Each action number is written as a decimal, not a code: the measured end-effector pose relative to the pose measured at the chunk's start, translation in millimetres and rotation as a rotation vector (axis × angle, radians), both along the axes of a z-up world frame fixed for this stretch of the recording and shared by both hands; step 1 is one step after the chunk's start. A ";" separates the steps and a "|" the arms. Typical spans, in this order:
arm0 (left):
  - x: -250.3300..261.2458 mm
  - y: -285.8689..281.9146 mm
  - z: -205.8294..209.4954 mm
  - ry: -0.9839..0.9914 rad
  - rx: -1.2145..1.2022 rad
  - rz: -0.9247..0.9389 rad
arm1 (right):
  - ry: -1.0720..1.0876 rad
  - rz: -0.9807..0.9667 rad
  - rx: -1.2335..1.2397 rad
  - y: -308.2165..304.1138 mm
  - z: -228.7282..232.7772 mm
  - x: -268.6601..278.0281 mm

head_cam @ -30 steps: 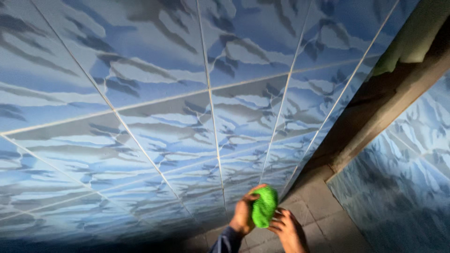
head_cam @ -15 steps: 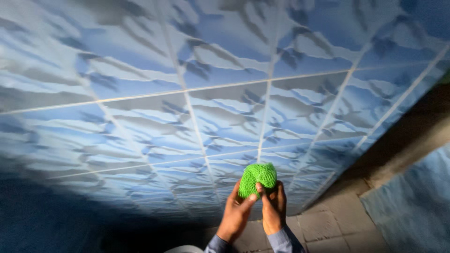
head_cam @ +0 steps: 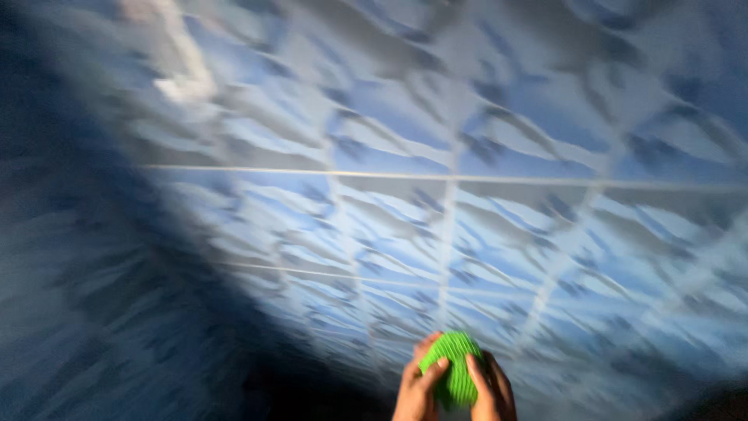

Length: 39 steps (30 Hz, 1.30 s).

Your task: The person scrubs blue patterned bathroom tiles with a green sponge, repeatedly dipping it into a purple bucket of water. The person cleans the wall surface in a repetitive scrubbing motion.

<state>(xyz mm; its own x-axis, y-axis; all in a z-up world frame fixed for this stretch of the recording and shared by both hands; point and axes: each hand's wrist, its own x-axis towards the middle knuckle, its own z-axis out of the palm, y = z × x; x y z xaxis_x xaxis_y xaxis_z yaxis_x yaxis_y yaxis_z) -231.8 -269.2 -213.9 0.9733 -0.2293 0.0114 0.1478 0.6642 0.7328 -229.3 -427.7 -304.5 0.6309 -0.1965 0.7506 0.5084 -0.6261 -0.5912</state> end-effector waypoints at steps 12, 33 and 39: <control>62.3 117.8 0.1 0.021 -0.075 0.077 | -0.798 0.041 -0.647 87.3 19.4 125.5; 332.6 432.4 491.3 -0.771 1.179 1.816 | -0.680 -0.272 -0.949 39.3 470.3 158.7; 332.7 373.1 483.5 -0.804 1.262 1.928 | -0.637 -0.390 -0.986 41.3 470.1 150.9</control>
